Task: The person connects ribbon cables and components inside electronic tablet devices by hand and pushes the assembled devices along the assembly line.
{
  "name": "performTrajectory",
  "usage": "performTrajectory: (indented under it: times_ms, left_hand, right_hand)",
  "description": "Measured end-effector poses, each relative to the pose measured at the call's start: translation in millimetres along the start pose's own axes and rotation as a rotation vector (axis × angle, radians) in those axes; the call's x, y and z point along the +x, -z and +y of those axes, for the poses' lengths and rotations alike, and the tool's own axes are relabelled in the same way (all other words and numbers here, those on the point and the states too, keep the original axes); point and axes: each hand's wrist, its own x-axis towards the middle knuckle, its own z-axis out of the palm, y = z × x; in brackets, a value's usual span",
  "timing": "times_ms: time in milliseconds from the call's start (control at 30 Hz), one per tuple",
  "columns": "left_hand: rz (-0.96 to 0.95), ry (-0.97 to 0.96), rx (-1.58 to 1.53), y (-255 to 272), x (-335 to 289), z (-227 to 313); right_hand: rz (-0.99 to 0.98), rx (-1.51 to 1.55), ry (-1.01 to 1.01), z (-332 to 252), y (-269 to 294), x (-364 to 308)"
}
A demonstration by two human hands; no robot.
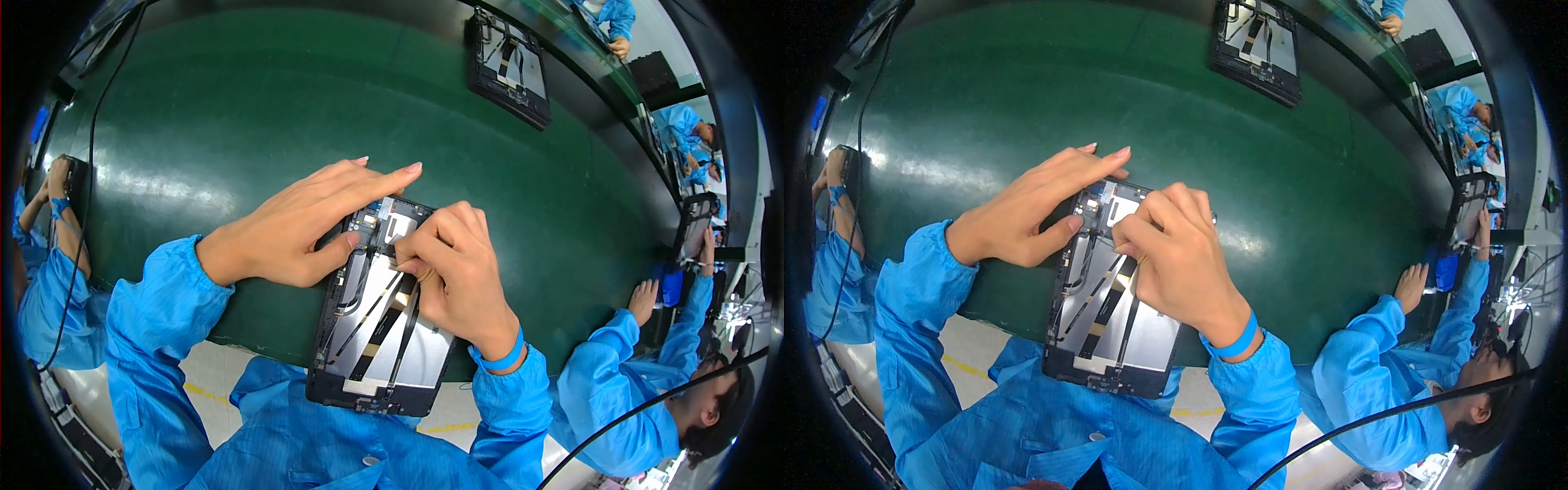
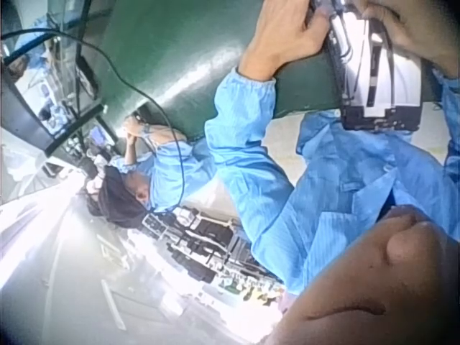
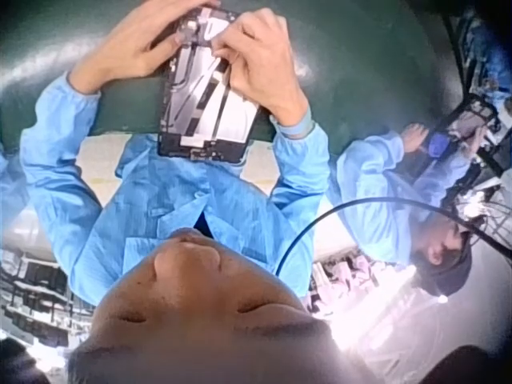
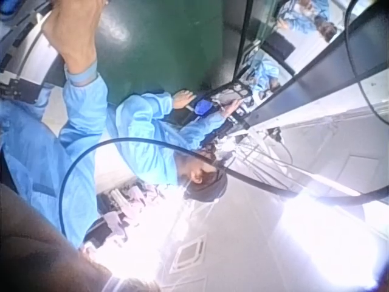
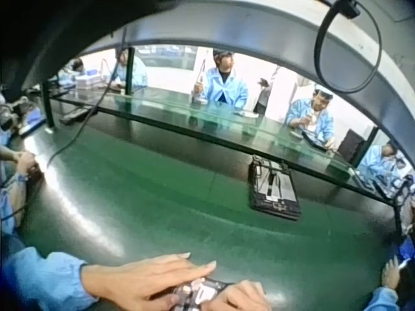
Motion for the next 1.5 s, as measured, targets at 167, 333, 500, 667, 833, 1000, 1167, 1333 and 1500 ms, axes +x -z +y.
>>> performTrajectory:
  times_ms: [167, 333, 500, 667, 833, 1000, 1167, 1333, 1500]
  left_hand:
    - [0.263, -0.179, 0.150, 9.8, -5.1, -3.9]
    - [0.238, -0.316, 0.254, 6.1, -12.2, -5.3]
    - [0.271, -0.263, 0.230, -1.3, -9.4, -2.5]
    - [0.252, -0.196, 0.282, -1.0, -12.5, 3.9]
    - [0.260, -0.150, 0.293, -9.6, -17.4, 15.4]
    - [0.192, -0.021, 0.396, -17.4, -26.3, 34.3]
    - [0.098, -0.087, 0.712, -25.3, -37.1, 43.6]
    - [0.020, -0.081, 0.755, -24.5, -35.2, 48.1]
    - [-0.011, -0.067, 0.738, -24.1, -36.4, 49.0]
  right_hand:
    - [-0.043, 0.026, -0.019, -0.1, 3.7, -0.6]
    - [-0.051, 0.040, -0.015, 0.6, 1.7, 2.1]
    - [-0.037, -0.052, 0.076, 1.0, -1.6, 0.7]
    - [-0.050, -0.057, 0.083, 0.4, -4.1, -2.6]
    - [-0.037, -0.055, 0.112, -0.5, -8.9, -9.1]
    - [-0.061, -0.044, 0.108, 0.2, -10.2, -12.8]
    - [-0.050, -0.031, 0.112, -0.2, -11.9, -8.3]
    - [-0.038, -0.058, 0.102, 0.4, -10.3, -7.3]
    - [0.030, -0.138, 0.045, -0.8, -2.4, -6.4]
